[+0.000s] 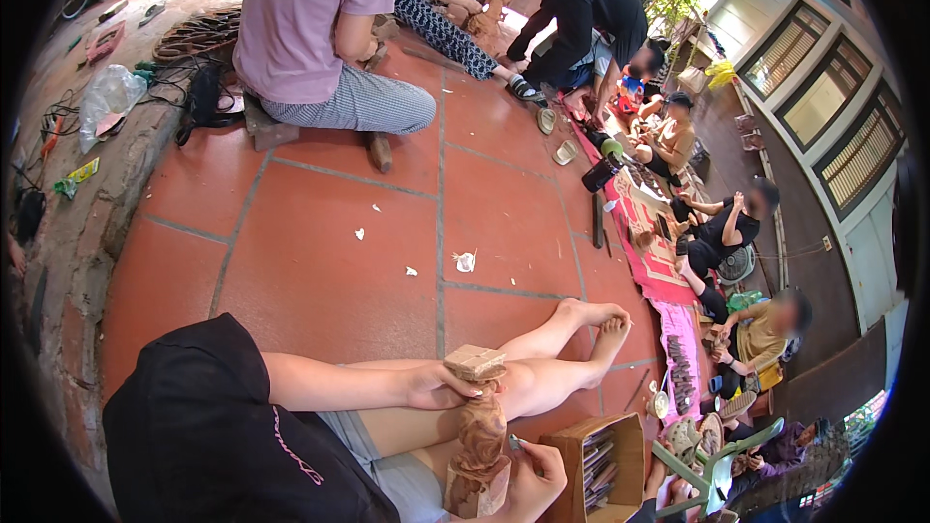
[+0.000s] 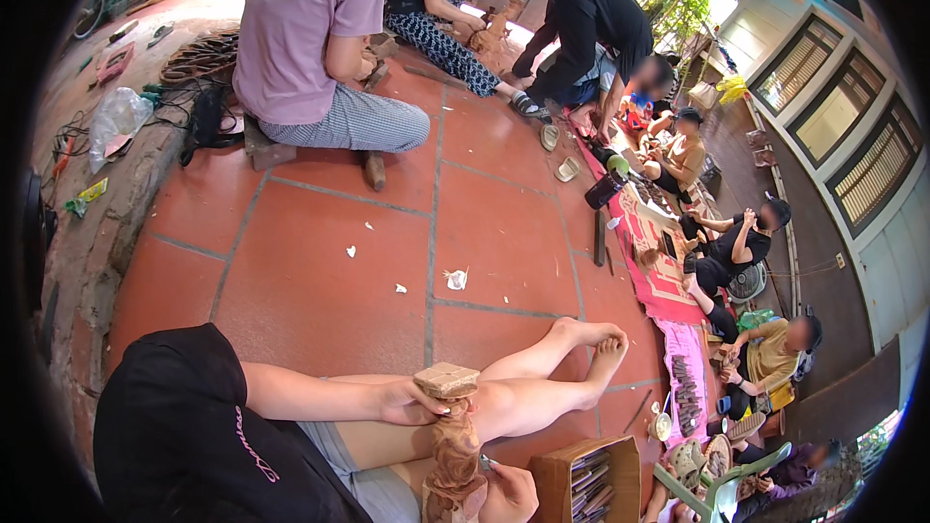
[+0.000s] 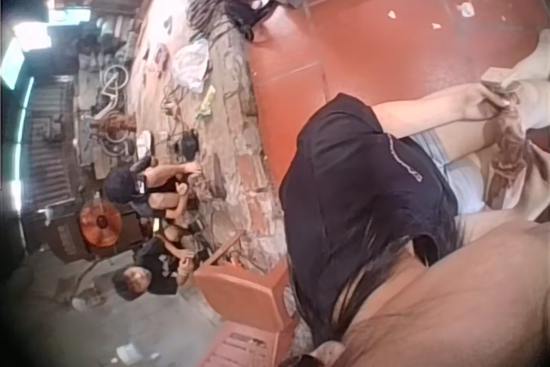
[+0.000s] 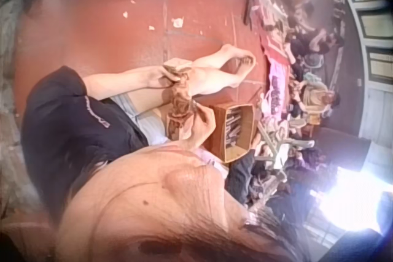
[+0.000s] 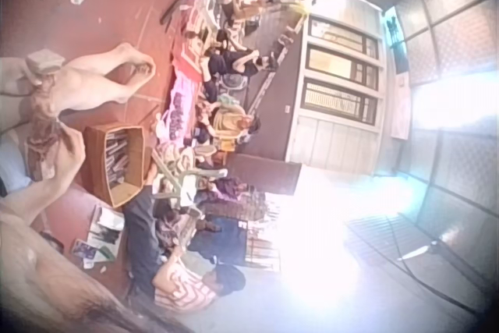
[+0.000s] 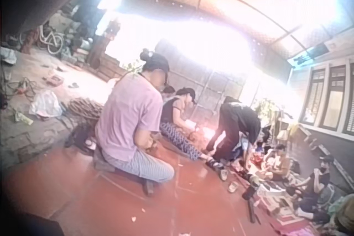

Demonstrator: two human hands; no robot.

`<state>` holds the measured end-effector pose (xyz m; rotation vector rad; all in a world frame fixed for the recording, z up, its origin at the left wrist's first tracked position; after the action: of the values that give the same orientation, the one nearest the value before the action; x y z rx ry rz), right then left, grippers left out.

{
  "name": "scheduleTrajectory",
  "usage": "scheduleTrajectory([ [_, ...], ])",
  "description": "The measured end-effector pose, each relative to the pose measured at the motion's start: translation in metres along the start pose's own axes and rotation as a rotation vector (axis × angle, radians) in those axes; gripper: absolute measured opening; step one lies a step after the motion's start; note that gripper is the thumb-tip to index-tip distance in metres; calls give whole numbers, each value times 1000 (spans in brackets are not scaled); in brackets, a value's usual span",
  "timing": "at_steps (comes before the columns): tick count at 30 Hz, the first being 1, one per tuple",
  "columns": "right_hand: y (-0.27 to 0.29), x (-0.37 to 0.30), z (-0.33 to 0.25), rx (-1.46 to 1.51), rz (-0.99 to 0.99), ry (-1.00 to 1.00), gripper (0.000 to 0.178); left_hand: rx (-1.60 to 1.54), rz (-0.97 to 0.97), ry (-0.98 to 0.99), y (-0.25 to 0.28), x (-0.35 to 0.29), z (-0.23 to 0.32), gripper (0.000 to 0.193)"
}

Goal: The person is sitting on the floor and carving a piece of wood using a small knife. They hold the wood in their left hand and use the knife in their right hand to shape it. The person occasionally pauses to inspect the wood and adjust their grip.

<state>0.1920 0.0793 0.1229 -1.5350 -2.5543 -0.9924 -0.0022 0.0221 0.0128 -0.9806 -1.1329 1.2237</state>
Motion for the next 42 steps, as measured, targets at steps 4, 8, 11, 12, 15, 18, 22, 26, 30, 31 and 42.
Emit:
scheduleTrajectory([
  [4, 0, 1, -12, 160, -108, 74, 19, 7, -47, -11, 3, 2, 0, 48],
  [8, -8, 0, 18, 176, -52, -72, 21, -11, -32, -6, -2, 1, -1, 47],
  [11, -4, -1, 20, 95, 3, -92, 20, -9, -13, -4, -2, 0, -1, 47],
  [12, -3, -1, 16, 73, -7, -62, 20, -5, -16, -2, -1, 0, 0, 47],
  [15, -2, 0, 9, 87, -42, 4, 20, 6, -28, -1, -1, 0, 0, 47],
  [18, -7, 1, 15, 188, -65, -2, 21, 7, -40, -8, 0, 1, 0, 47],
  [22, -5, 0, 16, 87, -34, -44, 22, 4, -35, -4, 2, 1, -1, 48],
  [26, 1, -1, -10, -4, -50, 22, 21, -7, -27, -7, 3, 1, -1, 49],
  [30, -7, 0, 7, 256, -73, -2, 23, -9, -36, -10, 2, 1, -1, 49],
  [31, -10, 0, 8, 229, -78, -15, 23, -8, -46, -14, 4, 2, -2, 49],
  [42, -10, 3, 9, 183, -36, 18, 24, 4, -20, -5, 0, 1, 0, 47],
])
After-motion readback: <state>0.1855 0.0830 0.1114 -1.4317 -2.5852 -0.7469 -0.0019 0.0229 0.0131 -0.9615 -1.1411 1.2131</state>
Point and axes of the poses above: each hand's wrist, its own x-axis towards the middle knuckle, its own y-axis out of the back of the hand, z = x × y, the point moved 4 cm from there along x, towards the middle knuckle, and after that the axes turned 2 degrees about -x, right-handed, at the moved point
